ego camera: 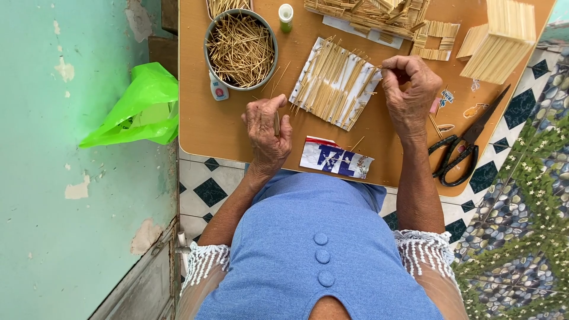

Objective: The person arranges thin wooden sticks on a white paper template on a table. They then use a pair of large scissors to trim the ends of the sticks to align with the template.

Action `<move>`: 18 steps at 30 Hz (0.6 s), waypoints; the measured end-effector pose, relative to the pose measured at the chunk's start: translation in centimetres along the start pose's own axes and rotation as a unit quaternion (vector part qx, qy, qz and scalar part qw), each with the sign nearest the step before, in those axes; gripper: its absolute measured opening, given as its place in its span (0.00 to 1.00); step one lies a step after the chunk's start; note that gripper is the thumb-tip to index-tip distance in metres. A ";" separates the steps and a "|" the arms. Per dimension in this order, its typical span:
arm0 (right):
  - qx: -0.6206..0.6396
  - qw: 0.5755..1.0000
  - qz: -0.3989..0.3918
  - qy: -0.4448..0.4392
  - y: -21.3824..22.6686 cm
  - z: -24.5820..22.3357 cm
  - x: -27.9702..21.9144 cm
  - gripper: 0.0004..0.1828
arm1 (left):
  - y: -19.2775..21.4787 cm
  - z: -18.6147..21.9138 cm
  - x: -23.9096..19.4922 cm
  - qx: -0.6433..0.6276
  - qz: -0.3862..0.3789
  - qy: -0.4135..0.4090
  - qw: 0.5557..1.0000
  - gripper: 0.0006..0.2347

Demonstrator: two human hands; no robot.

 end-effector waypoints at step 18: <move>0.002 1.000 0.011 -0.004 0.1 0.2 -0.4 0.02 | -0.1 -0.5 -0.6 0.005 0.008 -0.016 1.000 0.13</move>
Point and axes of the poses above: each hand's wrist, its own x-axis towards the middle knuckle, its own y-axis out of the back of the hand, z = x × y, the point moved 3 cm from there along x, towards the middle knuckle, and after that the axes turned 2 degrees about -x, right-handed, at the moved point
